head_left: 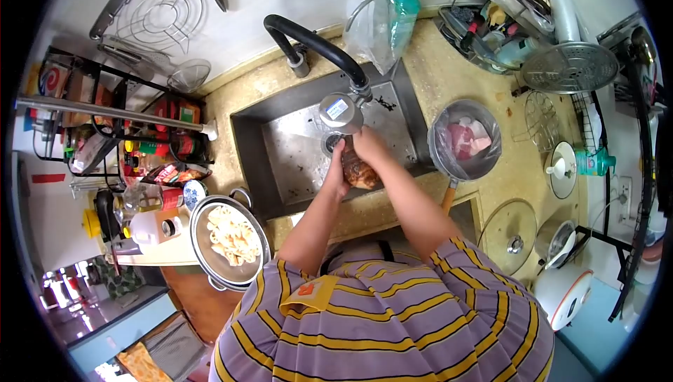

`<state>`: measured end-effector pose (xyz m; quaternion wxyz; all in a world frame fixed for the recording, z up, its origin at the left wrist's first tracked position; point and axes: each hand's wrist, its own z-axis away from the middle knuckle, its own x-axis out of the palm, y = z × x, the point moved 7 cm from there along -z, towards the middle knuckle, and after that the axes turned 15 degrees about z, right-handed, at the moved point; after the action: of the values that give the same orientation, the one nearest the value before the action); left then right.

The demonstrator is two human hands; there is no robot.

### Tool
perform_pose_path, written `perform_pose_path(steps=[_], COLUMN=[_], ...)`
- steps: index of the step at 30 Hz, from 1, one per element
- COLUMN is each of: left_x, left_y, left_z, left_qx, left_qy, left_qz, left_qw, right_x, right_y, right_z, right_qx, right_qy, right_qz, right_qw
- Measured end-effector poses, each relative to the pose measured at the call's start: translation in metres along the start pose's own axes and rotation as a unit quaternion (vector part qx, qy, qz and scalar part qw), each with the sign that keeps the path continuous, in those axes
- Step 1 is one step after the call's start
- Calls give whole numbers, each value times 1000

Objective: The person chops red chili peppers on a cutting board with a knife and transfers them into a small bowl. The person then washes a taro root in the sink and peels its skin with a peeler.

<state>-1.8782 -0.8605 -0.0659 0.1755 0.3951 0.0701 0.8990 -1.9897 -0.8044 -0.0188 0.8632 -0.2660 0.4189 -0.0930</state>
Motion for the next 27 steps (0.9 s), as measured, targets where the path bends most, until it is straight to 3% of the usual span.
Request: perform_pose_path(steps=[2,4,5,6,7,9,11,14,17,19,23,24,27], left_x=[-3,-2,0,-1,13,-6,-16,-35,-2,14,23,25,17], left_y=[-2,4,8,12,25,34,40,34,24,9,-3,-5,-5], left_z=[6,9,9,3,11,-21,-40,-61,-15,5,1,1,-6], left_qx=[8,18,20,-8,49,95,125,139,61,-25,-23,-28,-105], left_qy=[28,37,35,16,43,12,-2,15,56,25,-67,-90,-19], left_qz=[-14,21,57,70,27,77,82,68,-49,-14,106,140,54], left_qw=[999,999,998,997,997,992,989,988,995,999,992,986,993], right_x=[76,56,27,23,21,22,20,18,-28,48,44,37,41], right_y=[44,26,4,3,-5,-25,-34,-20,-32,30,56,49,54], right_z=[-79,-66,-36,-21,-5,41,65,23,6,-65,-27,-12,-13], right_qx=[-5,-14,-23,9,-15,-147,-172,-137,-27,24,146,108,106], right_qy=[-100,-72,-5,42,106,243,324,251,-9,-235,-287,-276,-234], right_qz=[-165,-125,-31,-52,-44,73,111,80,-56,-293,-451,-516,-637], right_qw=[981,989,999,998,993,956,924,955,998,927,832,804,726])
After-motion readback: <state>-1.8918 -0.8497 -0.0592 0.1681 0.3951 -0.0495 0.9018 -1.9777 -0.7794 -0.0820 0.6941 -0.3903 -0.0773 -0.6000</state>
